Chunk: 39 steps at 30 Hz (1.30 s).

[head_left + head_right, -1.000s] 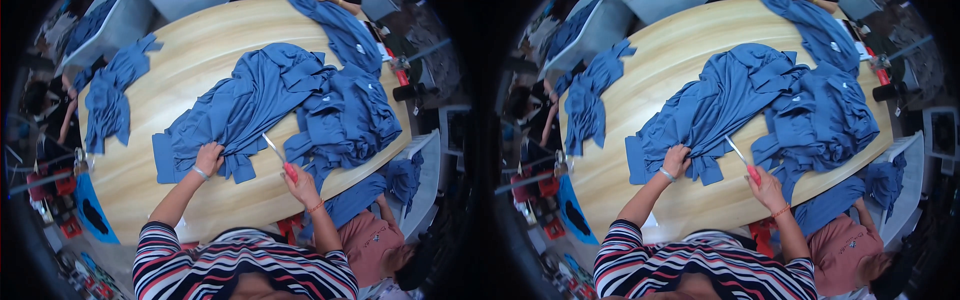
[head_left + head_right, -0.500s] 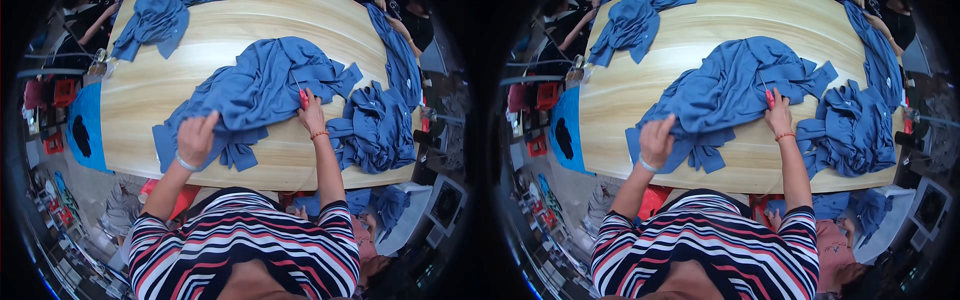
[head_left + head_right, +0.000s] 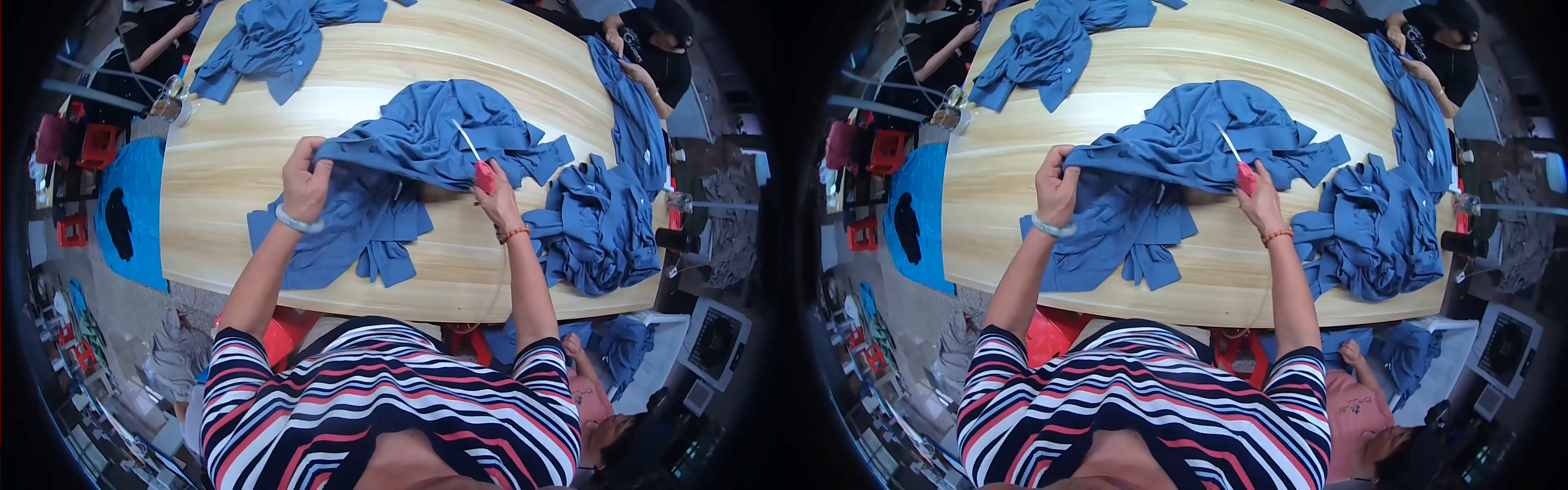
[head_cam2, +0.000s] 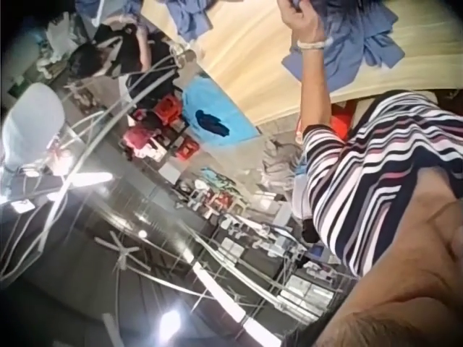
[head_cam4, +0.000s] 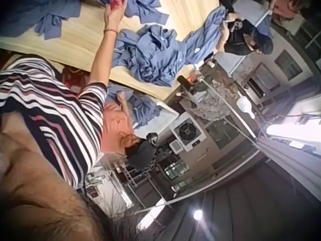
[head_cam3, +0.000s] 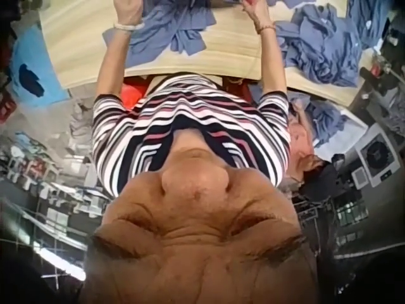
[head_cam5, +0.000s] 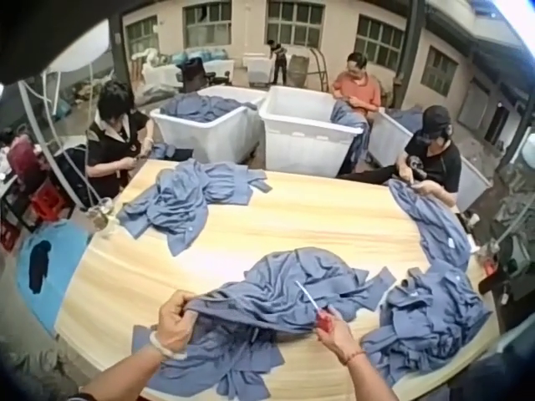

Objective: Using scissors to trim excess threads and finish denim clothing items on a factory work table.

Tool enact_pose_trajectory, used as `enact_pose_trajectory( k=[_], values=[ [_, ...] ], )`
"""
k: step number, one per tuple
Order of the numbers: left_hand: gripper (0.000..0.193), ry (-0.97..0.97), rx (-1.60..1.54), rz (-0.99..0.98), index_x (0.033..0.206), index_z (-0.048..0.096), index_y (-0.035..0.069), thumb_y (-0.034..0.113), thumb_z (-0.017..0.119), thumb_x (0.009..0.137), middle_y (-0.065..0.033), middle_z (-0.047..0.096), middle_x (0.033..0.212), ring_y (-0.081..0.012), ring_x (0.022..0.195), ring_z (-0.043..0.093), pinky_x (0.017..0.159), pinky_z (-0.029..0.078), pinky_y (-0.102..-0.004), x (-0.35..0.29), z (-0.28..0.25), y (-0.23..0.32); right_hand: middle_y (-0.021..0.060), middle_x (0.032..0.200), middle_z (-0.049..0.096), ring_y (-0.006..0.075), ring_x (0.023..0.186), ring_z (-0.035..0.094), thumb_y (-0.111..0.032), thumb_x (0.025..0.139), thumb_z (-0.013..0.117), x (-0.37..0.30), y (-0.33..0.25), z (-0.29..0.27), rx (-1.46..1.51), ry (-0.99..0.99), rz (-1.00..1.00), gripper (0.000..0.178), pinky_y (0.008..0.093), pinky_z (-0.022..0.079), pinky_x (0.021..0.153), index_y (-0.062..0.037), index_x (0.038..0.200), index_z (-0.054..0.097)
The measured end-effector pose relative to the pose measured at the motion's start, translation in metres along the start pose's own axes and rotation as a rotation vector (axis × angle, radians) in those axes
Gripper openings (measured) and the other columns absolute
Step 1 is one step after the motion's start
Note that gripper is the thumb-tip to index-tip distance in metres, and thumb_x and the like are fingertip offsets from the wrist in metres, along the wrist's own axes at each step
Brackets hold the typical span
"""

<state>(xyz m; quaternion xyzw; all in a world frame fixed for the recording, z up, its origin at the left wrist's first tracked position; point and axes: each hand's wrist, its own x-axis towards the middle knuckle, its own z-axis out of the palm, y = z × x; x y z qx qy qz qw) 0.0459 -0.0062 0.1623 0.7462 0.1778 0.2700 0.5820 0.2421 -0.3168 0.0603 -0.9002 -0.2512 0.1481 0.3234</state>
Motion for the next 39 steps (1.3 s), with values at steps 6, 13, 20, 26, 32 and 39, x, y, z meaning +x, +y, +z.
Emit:
enact_pose_trajectory(
  k=[6, 13, 20, 26, 32, 39],
  values=[
    [0.012, -0.339, -0.094, 0.180, 0.098, 0.057, 0.001, 0.001, 0.057, 0.086, -0.0026, 0.059, 0.081, -0.0086, 0.071, 0.055, 0.064, 0.044, -0.0211, 0.001, 0.037, 0.099, 0.0254, 0.126, 0.052, 0.0385, 0.115, 0.052, -0.020, 0.075, 0.067, 0.040, -0.027, 0.016, -0.132, -0.097, 0.120, 0.042, 0.0409, 0.044, 0.095, -0.0053, 0.114, 0.060],
    [0.022, -0.017, 0.504, 0.513, 0.098, 0.062, 0.003, -0.001, 0.061, 0.076, -0.0107, 0.063, 0.080, -0.0202, 0.072, 0.064, 0.068, 0.050, -0.0262, 0.063, -0.014, 0.089, 0.0234, 0.095, 0.065, 0.0398, 0.094, 0.062, -0.021, 0.074, 0.068, 0.044, -0.030, -0.037, -0.065, 0.024, 0.184, 0.035, 0.0444, 0.050, 0.082, -0.0050, 0.105, 0.062],
    [0.026, -0.152, 0.714, 0.428, 0.095, 0.062, 0.004, -0.003, 0.070, 0.071, -0.0090, 0.065, 0.084, -0.0205, 0.079, 0.065, 0.071, 0.050, -0.0275, 0.026, -0.064, 0.125, 0.0196, 0.088, 0.067, 0.0347, 0.085, 0.065, -0.023, 0.079, 0.068, 0.034, -0.045, -0.153, -0.039, 0.521, 0.044, 0.029, 0.0388, 0.050, 0.075, -0.0035, 0.100, 0.063],
    [0.033, -0.827, 0.292, -0.430, 0.098, 0.061, -0.001, 0.015, 0.076, 0.073, -0.0132, 0.063, 0.086, -0.0227, 0.079, 0.061, 0.075, 0.048, -0.0303, -0.092, -0.030, -0.041, 0.0229, 0.090, 0.066, 0.0390, 0.089, 0.063, -0.032, 0.080, 0.069, -0.011, -0.002, -0.118, -0.092, 0.236, 0.139, 0.039, 0.0420, 0.050, 0.078, -0.0035, 0.105, 0.062],
    [0.046, -0.758, 0.596, -0.479, 0.105, 0.060, -0.001, 0.026, 0.076, 0.072, -0.0208, 0.062, 0.104, -0.0345, 0.091, 0.061, 0.079, 0.048, -0.0386, -0.133, 0.023, -0.083, 0.0200, 0.090, 0.066, 0.0362, 0.087, 0.064, -0.033, 0.085, 0.067, -0.103, -0.037, -0.051, -0.131, -0.031, 0.242, 0.035, 0.0401, 0.050, 0.073, -0.0083, 0.109, 0.063],
    [0.063, -0.419, 0.174, -0.333, 0.131, 0.045, 0.002, 0.026, 0.073, 0.080, -0.0184, 0.054, 0.125, -0.0314, 0.113, 0.054, 0.095, 0.044, -0.0385, -0.106, 0.063, -0.105, 0.0204, 0.086, 0.064, 0.0374, 0.082, 0.063, -0.035, 0.090, 0.055, -0.169, -0.106, -0.018, 0.021, -0.168, 0.245, 0.029, 0.0445, 0.049, 0.072, -0.0098, 0.102, 0.062]
  ],
)
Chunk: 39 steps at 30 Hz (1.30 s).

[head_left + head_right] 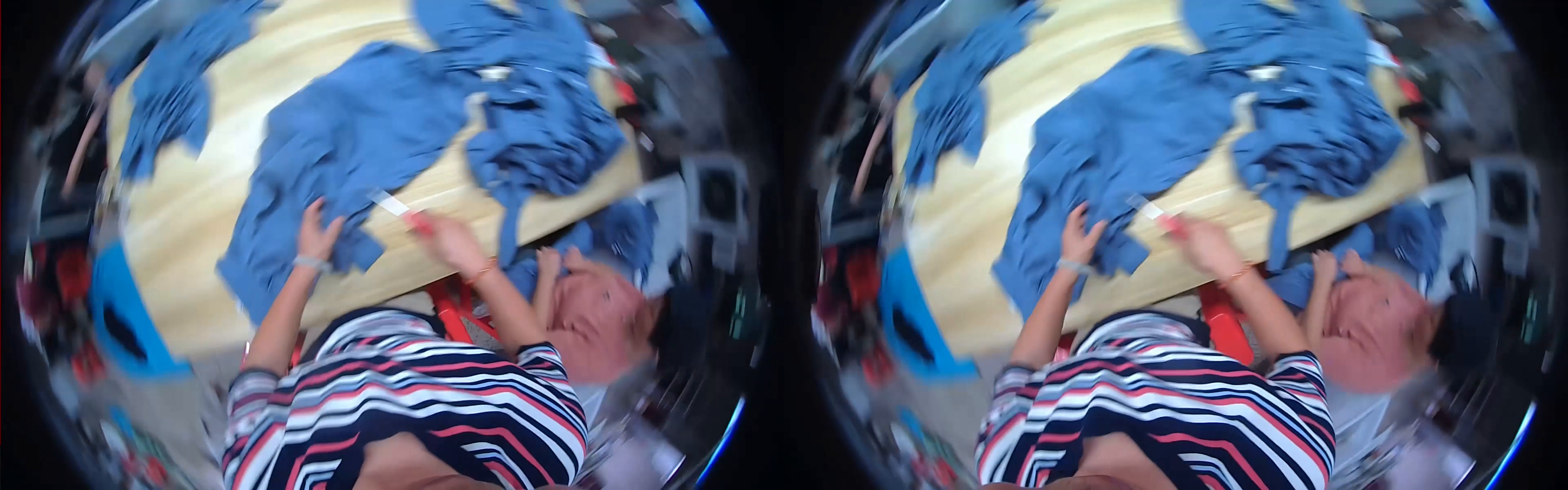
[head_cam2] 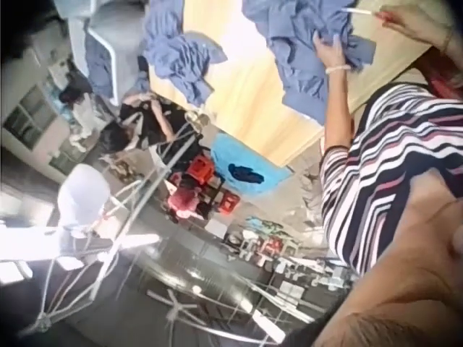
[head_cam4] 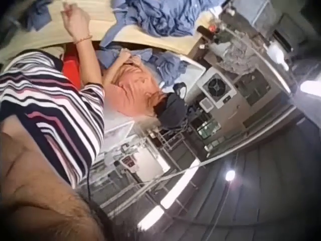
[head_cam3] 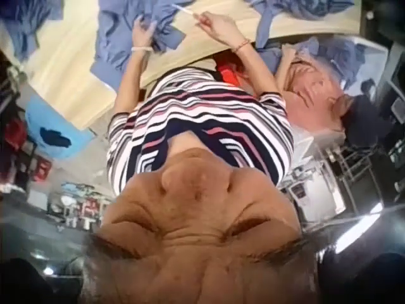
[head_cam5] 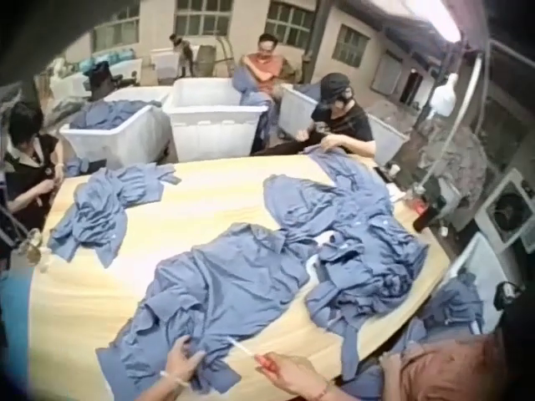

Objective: Using scissors to trim excess threads and finish denim clothing items on a factory work table.

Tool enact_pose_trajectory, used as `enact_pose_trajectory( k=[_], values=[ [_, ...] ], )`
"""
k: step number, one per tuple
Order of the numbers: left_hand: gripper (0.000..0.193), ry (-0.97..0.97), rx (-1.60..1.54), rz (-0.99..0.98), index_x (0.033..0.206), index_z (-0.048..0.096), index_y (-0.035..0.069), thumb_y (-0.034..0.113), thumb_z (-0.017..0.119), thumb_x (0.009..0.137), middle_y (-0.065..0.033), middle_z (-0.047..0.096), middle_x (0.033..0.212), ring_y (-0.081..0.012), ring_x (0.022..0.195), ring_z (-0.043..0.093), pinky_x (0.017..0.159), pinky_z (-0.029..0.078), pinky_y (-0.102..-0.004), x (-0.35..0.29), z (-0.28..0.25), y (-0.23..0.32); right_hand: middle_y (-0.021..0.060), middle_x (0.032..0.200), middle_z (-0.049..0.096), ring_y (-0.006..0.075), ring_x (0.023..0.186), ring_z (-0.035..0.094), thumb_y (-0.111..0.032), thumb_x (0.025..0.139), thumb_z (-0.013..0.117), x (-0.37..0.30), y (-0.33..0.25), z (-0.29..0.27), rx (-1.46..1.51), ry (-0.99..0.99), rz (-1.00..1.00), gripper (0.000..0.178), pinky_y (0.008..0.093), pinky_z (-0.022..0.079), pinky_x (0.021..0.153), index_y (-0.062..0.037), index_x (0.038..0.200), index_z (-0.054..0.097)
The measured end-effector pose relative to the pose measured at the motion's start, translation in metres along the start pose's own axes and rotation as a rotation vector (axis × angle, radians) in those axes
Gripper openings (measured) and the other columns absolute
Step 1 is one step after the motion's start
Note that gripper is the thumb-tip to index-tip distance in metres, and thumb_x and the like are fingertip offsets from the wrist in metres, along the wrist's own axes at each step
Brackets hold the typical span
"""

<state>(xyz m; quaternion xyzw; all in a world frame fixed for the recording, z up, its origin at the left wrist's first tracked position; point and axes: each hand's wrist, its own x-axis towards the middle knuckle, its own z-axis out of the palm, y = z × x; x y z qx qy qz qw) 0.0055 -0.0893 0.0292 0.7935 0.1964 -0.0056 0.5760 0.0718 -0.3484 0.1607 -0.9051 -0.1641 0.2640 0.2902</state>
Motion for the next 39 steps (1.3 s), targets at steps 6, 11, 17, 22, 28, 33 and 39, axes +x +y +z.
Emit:
enact_pose_trajectory(
  k=[6, 11, 17, 22, 28, 33, 39],
  values=[
    [0.029, -0.018, 0.018, -0.093, 0.097, 0.064, -0.004, 0.012, 0.077, 0.076, -0.0079, 0.064, 0.094, -0.0160, 0.083, 0.056, 0.077, 0.047, -0.0296, 0.074, -0.031, -0.115, 0.0172, 0.067, 0.065, 0.0347, 0.065, 0.064, -0.032, 0.074, 0.058, 0.007, -0.018, 0.063, -0.123, 0.003, -0.046, 0.028, 0.0451, 0.050, 0.060, -0.0058, 0.070, 0.067],
    [0.037, -0.105, -0.071, 0.002, 0.106, 0.059, -0.002, 0.015, 0.076, 0.078, -0.0039, 0.058, 0.095, -0.0143, 0.082, 0.051, 0.074, 0.044, -0.0270, 0.070, -0.011, -0.077, 0.0166, 0.067, 0.065, 0.0360, 0.066, 0.064, -0.028, 0.075, 0.061, -0.027, -0.014, 0.074, -0.211, -0.001, -0.064, 0.024, 0.0458, 0.050, 0.059, -0.0056, 0.071, 0.067],
    [0.042, -0.083, 0.148, 0.239, 0.110, 0.058, -0.009, 0.022, 0.071, 0.083, -0.0109, 0.064, 0.092, -0.0198, 0.078, 0.055, 0.073, 0.048, -0.0299, 0.073, -0.004, -0.077, 0.0169, 0.069, 0.065, 0.0355, 0.070, 0.065, -0.030, 0.072, 0.068, -0.059, -0.029, 0.090, -0.123, 0.181, 0.034, 0.026, 0.0447, 0.051, 0.062, -0.0037, 0.072, 0.067],
    [0.036, -0.225, 0.291, 0.588, 0.106, 0.060, -0.008, 0.021, 0.066, 0.085, -0.0144, 0.063, 0.097, -0.0255, 0.082, 0.056, 0.075, 0.049, -0.0344, 0.106, -0.008, -0.097, 0.0181, 0.069, 0.066, 0.0357, 0.071, 0.066, -0.033, 0.072, 0.070, -0.063, -0.041, 0.086, -0.096, 0.276, 0.025, 0.032, 0.0436, 0.052, 0.063, -0.0011, 0.074, 0.068],
    [0.031, -0.301, 0.440, 0.958, 0.101, 0.062, -0.008, 0.020, 0.059, 0.087, -0.0185, 0.062, 0.102, -0.0324, 0.087, 0.057, 0.078, 0.050, -0.0399, 0.141, -0.033, -0.131, 0.0206, 0.084, 0.068, 0.0351, 0.085, 0.066, -0.035, 0.072, 0.069, -0.066, -0.053, 0.091, -0.037, 0.125, 0.062, 0.037, 0.0421, 0.052, 0.077, 0.0002, 0.084, 0.069],
    [0.029, -0.292, 0.551, 1.245, 0.097, 0.064, -0.007, 0.019, 0.053, 0.088, -0.0220, 0.062, 0.107, -0.0381, 0.091, 0.059, 0.080, 0.051, -0.0444, 0.160, -0.054, -0.154, 0.0207, 0.084, 0.068, 0.0351, 0.084, 0.066, -0.033, 0.071, 0.069, -0.057, -0.046, 0.109, -0.019, 0.235, 0.032, 0.036, 0.0425, 0.052, 0.076, 0.0003, 0.084, 0.068],
    [0.030, -0.241, 0.624, 1.514, 0.092, 0.066, -0.006, 0.018, 0.048, 0.090, -0.0255, 0.061, 0.112, -0.0438, 0.095, 0.060, 0.082, 0.052, -0.0490, 0.154, -0.025, -0.161, 0.0189, 0.079, 0.067, 0.0357, 0.082, 0.065, -0.030, 0.071, 0.068, -0.057, -0.043, 0.103, -0.022, 0.356, 0.022, 0.030, 0.0424, 0.051, 0.073, -0.0013, 0.079, 0.067]
  ],
)
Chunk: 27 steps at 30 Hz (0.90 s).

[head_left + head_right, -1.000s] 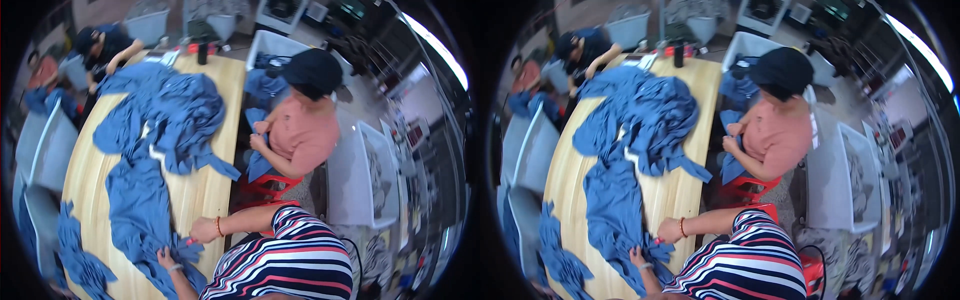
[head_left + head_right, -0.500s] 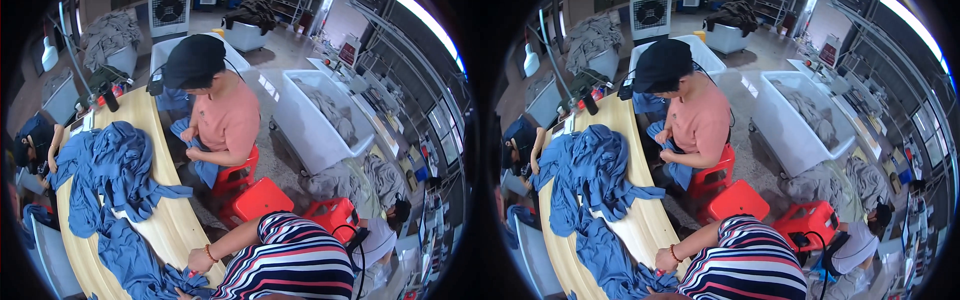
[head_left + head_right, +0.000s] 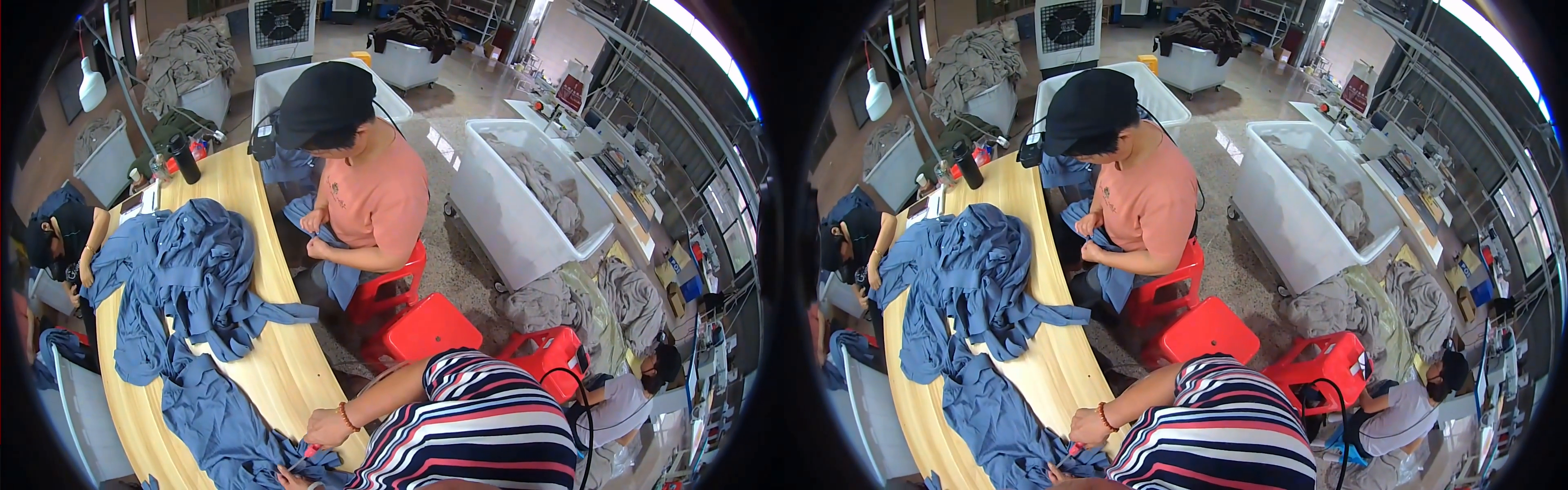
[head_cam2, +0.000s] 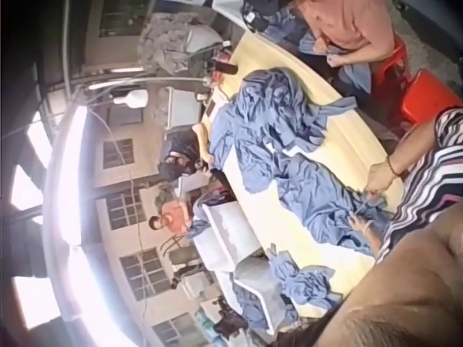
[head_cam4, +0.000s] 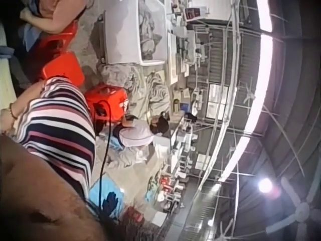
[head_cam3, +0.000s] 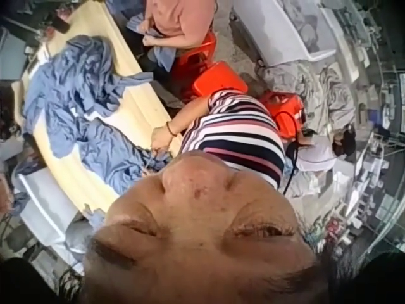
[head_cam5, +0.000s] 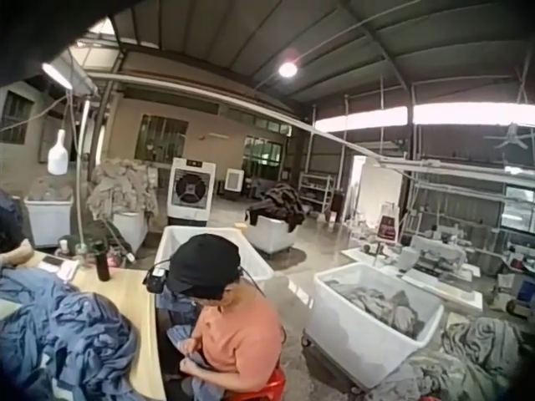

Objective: Using scissors to trim excess threads and finish denim clothing items on a factory work table.

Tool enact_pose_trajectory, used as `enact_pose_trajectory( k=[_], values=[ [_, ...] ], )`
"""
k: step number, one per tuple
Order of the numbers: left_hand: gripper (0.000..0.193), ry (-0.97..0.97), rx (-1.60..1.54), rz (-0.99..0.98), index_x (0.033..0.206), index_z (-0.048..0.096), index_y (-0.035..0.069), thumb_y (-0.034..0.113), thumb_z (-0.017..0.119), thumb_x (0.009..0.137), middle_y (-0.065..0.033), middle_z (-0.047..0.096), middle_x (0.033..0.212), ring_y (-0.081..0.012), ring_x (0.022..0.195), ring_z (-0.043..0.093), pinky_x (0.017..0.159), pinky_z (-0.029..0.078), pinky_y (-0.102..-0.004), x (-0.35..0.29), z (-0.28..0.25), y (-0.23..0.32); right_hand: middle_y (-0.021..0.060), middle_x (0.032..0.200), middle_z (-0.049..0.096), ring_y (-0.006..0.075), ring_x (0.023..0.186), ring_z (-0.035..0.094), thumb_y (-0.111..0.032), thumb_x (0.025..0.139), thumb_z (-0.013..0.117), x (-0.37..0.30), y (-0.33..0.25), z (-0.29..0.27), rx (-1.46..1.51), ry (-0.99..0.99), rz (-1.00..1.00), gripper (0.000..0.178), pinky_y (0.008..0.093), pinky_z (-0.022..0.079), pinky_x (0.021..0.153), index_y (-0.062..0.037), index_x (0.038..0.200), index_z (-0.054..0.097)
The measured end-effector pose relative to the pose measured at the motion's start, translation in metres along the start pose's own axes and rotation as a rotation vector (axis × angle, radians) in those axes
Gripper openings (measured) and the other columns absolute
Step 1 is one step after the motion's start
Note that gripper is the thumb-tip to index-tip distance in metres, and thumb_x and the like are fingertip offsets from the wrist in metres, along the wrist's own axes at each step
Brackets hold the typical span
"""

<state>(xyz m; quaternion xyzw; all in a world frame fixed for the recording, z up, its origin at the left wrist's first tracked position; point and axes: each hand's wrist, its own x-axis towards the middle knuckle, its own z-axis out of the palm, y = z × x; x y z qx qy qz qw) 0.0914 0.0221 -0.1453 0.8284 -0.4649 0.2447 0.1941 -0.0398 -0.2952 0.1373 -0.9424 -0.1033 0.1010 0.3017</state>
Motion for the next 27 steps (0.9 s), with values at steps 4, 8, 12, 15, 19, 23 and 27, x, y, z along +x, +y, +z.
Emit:
enact_pose_trajectory(
  k=[4, 8, 12, 15, 19, 23, 27],
  values=[
    [0.044, 0.075, -0.348, -1.041, 0.080, 0.061, -0.010, 0.033, 0.071, 0.082, -0.0229, 0.062, 0.070, -0.0317, 0.059, 0.052, 0.059, 0.046, -0.0408, 0.053, -0.030, 0.025, 0.0184, 0.074, 0.067, 0.0353, 0.077, 0.066, -0.029, 0.069, 0.067, 0.010, 0.008, 0.004, -0.011, 0.094, -0.010, 0.027, 0.0429, 0.051, 0.070, -0.0020, 0.075, 0.067],
    [0.039, 0.092, -0.617, -1.372, 0.108, 0.062, -0.010, 0.024, 0.063, 0.088, -0.0236, 0.066, 0.100, -0.0288, 0.079, 0.061, 0.075, 0.051, -0.0360, 0.120, -0.083, 0.083, 0.0166, 0.065, 0.064, 0.0318, 0.061, 0.064, -0.022, 0.076, 0.059, 0.018, 0.003, 0.007, -0.037, 0.056, 0.014, 0.015, 0.0433, 0.049, 0.054, -0.0094, 0.073, 0.066],
    [0.030, 0.175, -0.889, -1.586, 0.098, 0.066, -0.002, 0.025, 0.065, 0.086, -0.0055, 0.064, 0.080, -0.0115, 0.070, 0.058, 0.062, 0.048, -0.0267, 0.108, -0.061, 0.095, 0.0164, 0.071, 0.064, 0.0328, 0.068, 0.065, -0.025, 0.084, 0.056, -0.001, 0.001, -0.015, -0.108, -0.116, -0.030, 0.020, 0.0433, 0.052, 0.062, -0.0088, 0.091, 0.066],
    [0.027, 0.300, -1.033, -1.703, 0.101, 0.065, -0.001, 0.021, 0.070, 0.084, 0.0012, 0.060, 0.086, -0.0083, 0.076, 0.053, 0.071, 0.043, -0.0219, 0.131, -0.061, 0.110, 0.0180, 0.072, 0.065, 0.0333, 0.071, 0.066, -0.029, 0.082, 0.063, -0.014, -0.009, -0.038, -0.062, -0.331, 0.069, 0.026, 0.0438, 0.051, 0.064, -0.0037, 0.077, 0.065],
    [0.024, 0.585, -1.211, -1.564, 0.098, 0.065, -0.001, 0.019, 0.069, 0.086, 0.0026, 0.062, 0.084, -0.0042, 0.074, 0.052, 0.066, 0.043, -0.0211, 0.093, -0.052, 0.124, 0.0174, 0.072, 0.065, 0.0341, 0.073, 0.065, -0.031, 0.083, 0.062, -0.008, -0.011, -0.037, -0.101, -0.459, -0.019, 0.027, 0.0431, 0.051, 0.067, -0.0044, 0.087, 0.060],
    [0.025, 0.461, -1.082, -1.609, 0.098, 0.065, -0.001, 0.020, 0.070, 0.085, 0.0004, 0.064, 0.087, -0.0045, 0.073, 0.054, 0.066, 0.045, -0.0213, 0.130, -0.083, 0.139, 0.0174, 0.073, 0.063, 0.0370, 0.073, 0.063, -0.030, 0.084, 0.062, 0.006, -0.003, -0.045, -0.037, -0.354, -0.013, 0.025, 0.0454, 0.048, 0.065, -0.0064, 0.091, 0.057],
    [0.033, 0.656, -0.827, -1.757, 0.105, 0.063, -0.001, 0.023, 0.071, 0.084, -0.0023, 0.066, 0.085, -0.0052, 0.070, 0.057, 0.060, 0.044, -0.0196, 0.144, -0.091, 0.131, 0.0180, 0.074, 0.063, 0.0367, 0.072, 0.062, -0.029, 0.085, 0.062, 0.030, 0.003, -0.057, -0.054, -0.318, -0.047, 0.024, 0.0453, 0.048, 0.064, -0.0066, 0.094, 0.057]
  ],
)
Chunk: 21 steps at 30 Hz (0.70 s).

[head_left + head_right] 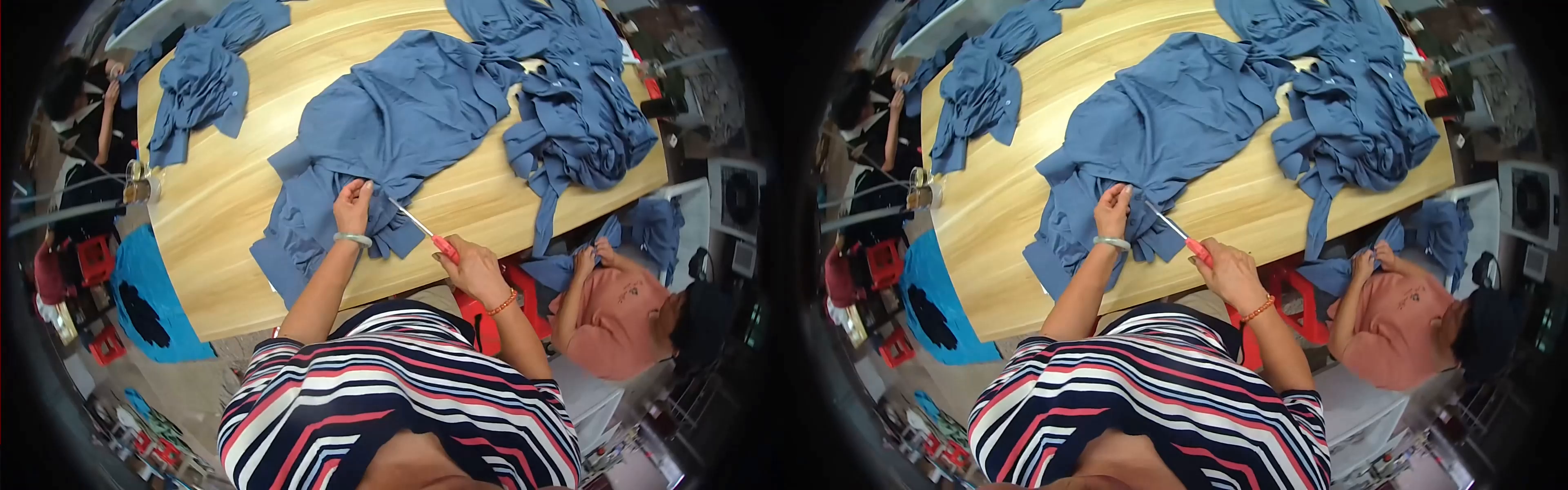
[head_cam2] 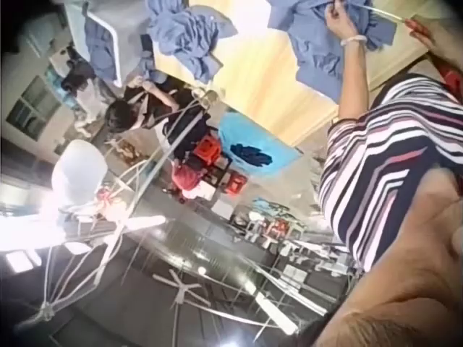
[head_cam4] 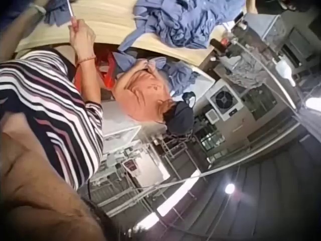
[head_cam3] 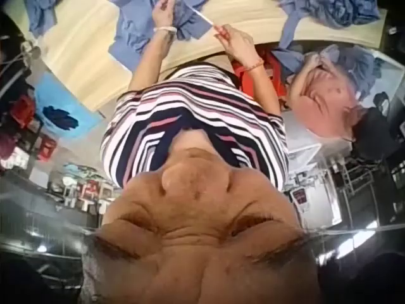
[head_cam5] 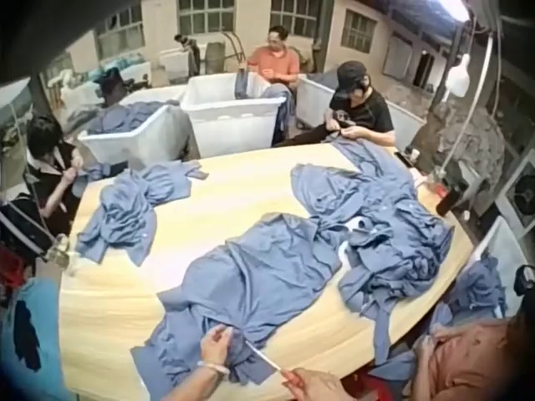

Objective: Using scissors to trim excess threads and finish denim clothing items on a factory work table.

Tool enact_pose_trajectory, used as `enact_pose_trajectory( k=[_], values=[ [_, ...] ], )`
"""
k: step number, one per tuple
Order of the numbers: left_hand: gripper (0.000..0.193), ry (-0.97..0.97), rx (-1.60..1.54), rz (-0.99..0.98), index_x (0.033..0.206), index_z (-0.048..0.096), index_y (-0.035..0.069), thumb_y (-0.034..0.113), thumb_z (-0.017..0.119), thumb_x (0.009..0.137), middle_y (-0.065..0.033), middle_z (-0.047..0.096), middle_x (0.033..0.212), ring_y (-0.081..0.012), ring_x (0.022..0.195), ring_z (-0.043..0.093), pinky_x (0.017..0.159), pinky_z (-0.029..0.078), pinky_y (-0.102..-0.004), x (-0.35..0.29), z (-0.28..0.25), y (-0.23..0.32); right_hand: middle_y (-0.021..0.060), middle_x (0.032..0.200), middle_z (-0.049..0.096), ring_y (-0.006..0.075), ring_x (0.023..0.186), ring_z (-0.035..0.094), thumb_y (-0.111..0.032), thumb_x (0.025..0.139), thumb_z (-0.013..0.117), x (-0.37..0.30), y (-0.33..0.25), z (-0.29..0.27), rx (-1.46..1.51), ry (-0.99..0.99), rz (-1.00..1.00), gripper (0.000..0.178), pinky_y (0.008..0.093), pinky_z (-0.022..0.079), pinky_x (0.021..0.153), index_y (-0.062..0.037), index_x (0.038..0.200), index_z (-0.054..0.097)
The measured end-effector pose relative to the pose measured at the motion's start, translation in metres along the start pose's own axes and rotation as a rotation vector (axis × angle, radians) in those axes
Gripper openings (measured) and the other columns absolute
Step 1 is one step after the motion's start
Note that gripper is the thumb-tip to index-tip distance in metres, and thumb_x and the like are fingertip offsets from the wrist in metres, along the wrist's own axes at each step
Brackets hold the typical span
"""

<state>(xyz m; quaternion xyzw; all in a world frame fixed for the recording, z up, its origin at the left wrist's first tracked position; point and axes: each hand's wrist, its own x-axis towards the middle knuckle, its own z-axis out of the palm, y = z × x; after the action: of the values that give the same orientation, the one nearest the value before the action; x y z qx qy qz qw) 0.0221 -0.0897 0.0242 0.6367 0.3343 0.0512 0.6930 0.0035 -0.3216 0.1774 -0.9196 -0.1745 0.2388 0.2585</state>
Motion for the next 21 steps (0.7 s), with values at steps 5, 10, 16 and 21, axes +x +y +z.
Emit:
enact_pose_trajectory(
  k=[5, 10, 16, 21],
  values=[
    [0.024, -0.059, -0.652, -0.352, 0.093, 0.056, 0.006, 0.021, 0.072, 0.084, -0.0027, 0.062, 0.080, -0.0132, 0.059, 0.062, 0.048, 0.047, -0.0223, 0.027, 0.000, 0.014, 0.0187, 0.075, 0.064, 0.0379, 0.072, 0.063, -0.030, 0.085, 0.062, 0.032, 0.007, -0.028, -0.083, -0.051, -0.019, 0.027, 0.0463, 0.048, 0.064, -0.0066, 0.097, 0.058],
    [0.015, -0.084, -0.750, -0.308, 0.083, 0.052, 0.003, 0.008, 0.065, 0.087, -0.0107, 0.063, 0.082, -0.0300, 0.085, 0.068, 0.078, 0.058, -0.0381, 0.030, 0.006, 0.005, 0.0197, 0.073, 0.064, 0.0374, 0.072, 0.063, -0.032, 0.085, 0.062, 0.055, 0.016, -0.040, -0.239, -0.140, -0.068, 0.029, 0.0468, 0.048, 0.063, -0.0055, 0.096, 0.058],
    [0.011, -0.034, -0.781, -0.220, 0.082, 0.055, 0.001, 0.006, 0.063, 0.088, -0.0114, 0.064, 0.085, -0.0301, 0.086, 0.067, 0.080, 0.058, -0.0434, 0.035, 0.007, -0.031, 0.0183, 0.069, 0.064, 0.0362, 0.068, 0.064, -0.032, 0.084, 0.063, 0.102, -0.007, -0.046, -0.271, -0.180, -0.312, 0.029, 0.0442, 0.049, 0.062, -0.0034, 0.086, 0.059],
    [0.004, -0.031, -0.778, -0.202, 0.088, 0.057, 0.000, 0.003, 0.060, 0.088, -0.0113, 0.064, 0.087, -0.0300, 0.084, 0.067, 0.080, 0.058, -0.0440, 0.036, 0.012, -0.024, 0.0186, 0.069, 0.064, 0.0351, 0.068, 0.065, -0.031, 0.083, 0.063, 0.150, -0.018, -0.031, -0.282, -0.122, -0.429, 0.028, 0.0442, 0.050, 0.061, -0.0030, 0.084, 0.060]
  ],
)
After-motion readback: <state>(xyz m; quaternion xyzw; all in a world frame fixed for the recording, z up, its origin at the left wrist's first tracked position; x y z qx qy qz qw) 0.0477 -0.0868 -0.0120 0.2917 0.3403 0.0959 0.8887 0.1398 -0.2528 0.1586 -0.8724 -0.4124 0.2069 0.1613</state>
